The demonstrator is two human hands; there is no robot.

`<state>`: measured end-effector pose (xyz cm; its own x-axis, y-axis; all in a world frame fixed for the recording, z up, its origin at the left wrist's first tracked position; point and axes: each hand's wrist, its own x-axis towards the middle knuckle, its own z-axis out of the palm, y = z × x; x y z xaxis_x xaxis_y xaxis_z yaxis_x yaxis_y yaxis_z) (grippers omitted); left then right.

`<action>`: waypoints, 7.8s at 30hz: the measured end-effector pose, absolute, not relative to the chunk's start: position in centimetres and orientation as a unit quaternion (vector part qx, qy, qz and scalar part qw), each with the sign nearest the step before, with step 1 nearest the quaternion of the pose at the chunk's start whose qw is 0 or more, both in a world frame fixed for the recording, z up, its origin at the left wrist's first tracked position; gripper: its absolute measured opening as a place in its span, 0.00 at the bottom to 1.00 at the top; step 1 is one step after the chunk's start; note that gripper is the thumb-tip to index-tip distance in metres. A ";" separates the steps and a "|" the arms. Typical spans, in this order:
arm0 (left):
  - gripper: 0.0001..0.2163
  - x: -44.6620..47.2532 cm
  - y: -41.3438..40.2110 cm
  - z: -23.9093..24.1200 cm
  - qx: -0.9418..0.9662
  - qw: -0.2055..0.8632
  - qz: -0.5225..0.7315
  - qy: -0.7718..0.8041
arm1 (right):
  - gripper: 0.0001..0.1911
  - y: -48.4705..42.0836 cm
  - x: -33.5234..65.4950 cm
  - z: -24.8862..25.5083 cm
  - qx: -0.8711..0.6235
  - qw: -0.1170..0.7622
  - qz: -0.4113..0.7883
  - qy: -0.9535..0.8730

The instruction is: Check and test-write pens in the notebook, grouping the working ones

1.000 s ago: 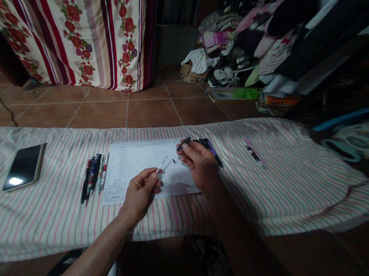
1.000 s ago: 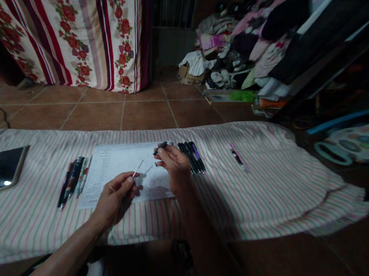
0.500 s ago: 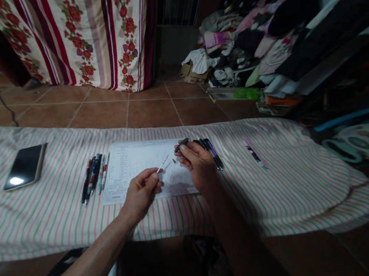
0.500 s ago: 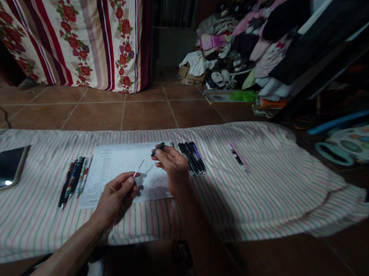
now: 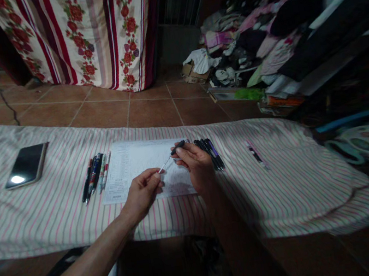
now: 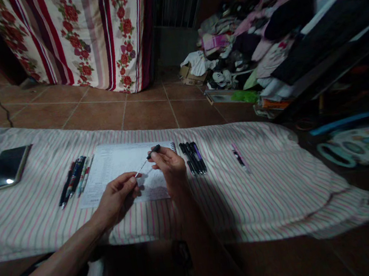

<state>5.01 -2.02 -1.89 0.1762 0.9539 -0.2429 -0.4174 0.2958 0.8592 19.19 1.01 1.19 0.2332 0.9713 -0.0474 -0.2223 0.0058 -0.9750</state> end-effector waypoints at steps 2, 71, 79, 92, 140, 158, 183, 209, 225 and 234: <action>0.14 5.0 -2.0 -1.9 0.326 0.694 0.496 0.408 | 0.14 1.0 19.2 1.2 -0.501 0.603 0.496 -0.372; 0.12 4.2 -1.9 -1.5 0.444 0.602 0.468 0.470 | 0.13 0.6 18.5 1.2 -0.510 0.559 0.476 -0.449; 0.13 4.3 -2.0 -1.0 0.437 0.612 0.460 0.472 | 0.13 0.6 18.5 1.2 -0.507 0.557 0.477 -0.452; 0.11 4.5 -2.1 -1.2 0.443 0.616 0.455 0.466 | 0.14 0.6 18.6 1.2 -0.503 0.554 0.483 -0.454; 0.13 4.0 -1.9 -1.1 0.442 0.642 0.483 0.398 | 0.10 0.2 18.2 0.0 -0.482 0.475 0.455 -0.579; 0.08 3.5 -1.8 -1.3 0.497 0.589 0.468 0.433 | 0.09 -0.4 17.9 0.6 -0.526 0.444 0.417 -0.594; 0.14 4.4 -3.0 -1.4 0.585 0.447 0.471 0.486 | 0.21 -0.3 15.7 -0.3 -0.629 0.449 0.246 -0.585; 0.16 4.2 -2.3 -0.3 0.410 0.636 0.507 0.412 | 0.16 -0.1 17.7 0.1 -0.496 0.499 0.514 -0.491; 0.14 4.7 -2.9 -0.5 0.435 0.621 0.479 0.442 | 0.17 -0.4 16.2 0.2 -0.605 0.461 0.330 -0.559; 0.12 4.2 -2.5 -0.2 0.386 0.682 0.480 0.394 | 0.19 -0.4 17.8 0.5 -0.478 0.488 0.534 -0.498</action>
